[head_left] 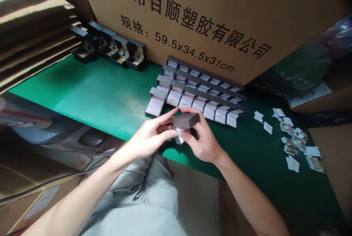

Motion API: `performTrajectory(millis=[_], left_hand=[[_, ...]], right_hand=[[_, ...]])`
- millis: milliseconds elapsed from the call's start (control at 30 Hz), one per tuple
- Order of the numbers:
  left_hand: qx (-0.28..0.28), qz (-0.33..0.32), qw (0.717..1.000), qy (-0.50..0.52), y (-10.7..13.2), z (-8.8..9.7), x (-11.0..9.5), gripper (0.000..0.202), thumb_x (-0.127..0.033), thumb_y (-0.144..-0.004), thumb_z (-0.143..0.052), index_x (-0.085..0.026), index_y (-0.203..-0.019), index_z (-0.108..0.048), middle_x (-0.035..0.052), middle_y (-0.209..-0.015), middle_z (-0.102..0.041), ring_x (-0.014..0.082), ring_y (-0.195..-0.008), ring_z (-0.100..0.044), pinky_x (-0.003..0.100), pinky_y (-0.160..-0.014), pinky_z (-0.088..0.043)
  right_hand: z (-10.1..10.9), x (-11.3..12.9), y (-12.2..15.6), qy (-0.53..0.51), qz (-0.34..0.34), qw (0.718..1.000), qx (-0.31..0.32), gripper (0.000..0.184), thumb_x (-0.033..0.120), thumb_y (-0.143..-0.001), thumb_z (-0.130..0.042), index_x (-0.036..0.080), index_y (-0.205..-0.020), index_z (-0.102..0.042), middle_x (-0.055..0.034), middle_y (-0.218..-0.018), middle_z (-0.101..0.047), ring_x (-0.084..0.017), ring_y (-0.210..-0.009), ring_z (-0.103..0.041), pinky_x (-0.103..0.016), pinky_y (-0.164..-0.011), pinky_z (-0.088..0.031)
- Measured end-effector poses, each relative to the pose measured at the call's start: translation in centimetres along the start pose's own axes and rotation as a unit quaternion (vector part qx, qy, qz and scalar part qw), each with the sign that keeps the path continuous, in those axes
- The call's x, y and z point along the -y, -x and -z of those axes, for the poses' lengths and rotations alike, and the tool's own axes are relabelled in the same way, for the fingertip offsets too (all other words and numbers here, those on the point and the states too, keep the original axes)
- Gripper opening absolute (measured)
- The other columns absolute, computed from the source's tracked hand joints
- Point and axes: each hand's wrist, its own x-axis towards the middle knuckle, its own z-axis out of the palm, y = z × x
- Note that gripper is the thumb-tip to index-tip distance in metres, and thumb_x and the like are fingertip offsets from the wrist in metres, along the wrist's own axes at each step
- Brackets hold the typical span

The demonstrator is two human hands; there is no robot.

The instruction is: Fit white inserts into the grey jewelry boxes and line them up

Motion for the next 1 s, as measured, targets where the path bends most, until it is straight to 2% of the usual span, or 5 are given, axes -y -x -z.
performTrajectory(millis=[167, 400, 633, 833, 1000], left_hand=[[0.04, -0.009, 0.999, -0.026, 0.1, 0.12, -0.18, 0.072, -0.046, -0.096, -0.072, -0.021, -0.16, -0.053, 0.0111, -0.123, -0.081, 0.029, -0.107, -0.079, 0.04, -0.097, -0.064], [0.025, -0.015, 0.999, 0.015, 0.32, -0.18, -0.13, 0.068, -0.045, -0.096, -0.072, -0.021, -0.158, -0.056, 0.0101, -0.124, -0.08, 0.0273, -0.104, -0.078, 0.037, -0.093, -0.064], [0.016, -0.005, 0.999, -0.032, 0.42, 0.08, -0.34, 0.071, -0.048, -0.097, -0.07, -0.019, -0.16, -0.053, 0.0089, -0.122, -0.08, 0.0255, -0.096, -0.077, 0.033, -0.085, -0.063], [-0.018, -0.036, 0.999, 0.027, 0.1, 0.04, 0.11, 0.07, -0.045, -0.091, -0.08, -0.025, -0.155, -0.059, 0.0133, -0.149, -0.067, 0.0336, -0.131, -0.068, 0.038, -0.102, -0.062], [-0.054, -0.046, 0.994, 0.081, -0.07, -0.3, 0.22, 0.077, -0.041, -0.083, -0.089, -0.022, -0.152, -0.06, 0.016, -0.138, -0.071, 0.0296, -0.117, -0.074, 0.036, -0.096, -0.065]], right_hand=[[0.15, -0.14, 0.07, -0.02, -0.001, 1.0, 0.007, 0.02, 0.028, -0.104, -0.06, 0.023, -0.12, -0.071, -0.0132, -0.152, -0.056, -0.028, -0.141, -0.058, -0.042, -0.117, -0.055], [0.12, 0.28, 0.04, 0.013, 0.018, 1.0, -0.001, 0.019, 0.027, -0.104, -0.061, 0.023, -0.116, -0.074, -0.0143, -0.15, -0.057, -0.031, -0.141, -0.058, -0.048, -0.118, -0.054], [-0.35, 0.01, -0.06, 0.025, 0.014, 0.998, -0.055, 0.016, 0.026, -0.103, -0.064, 0.024, -0.099, -0.079, -0.0121, -0.148, -0.059, -0.031, -0.14, -0.059, -0.049, -0.117, -0.054], [-0.59, -0.5, -0.09, 0.016, 0.023, 0.991, -0.129, 0.008, 0.025, -0.098, -0.072, 0.026, -0.096, -0.08, -0.011, -0.14, -0.064, -0.029, -0.127, -0.067, -0.049, -0.109, -0.059], [-0.25, -0.44, -0.27, 0.022, 0.018, 0.986, -0.162, 0.01, 0.03, -0.092, -0.081, 0.026, -0.1, -0.077, -0.0094, -0.122, -0.071, -0.026, -0.113, -0.071, -0.045, -0.1, -0.062]])
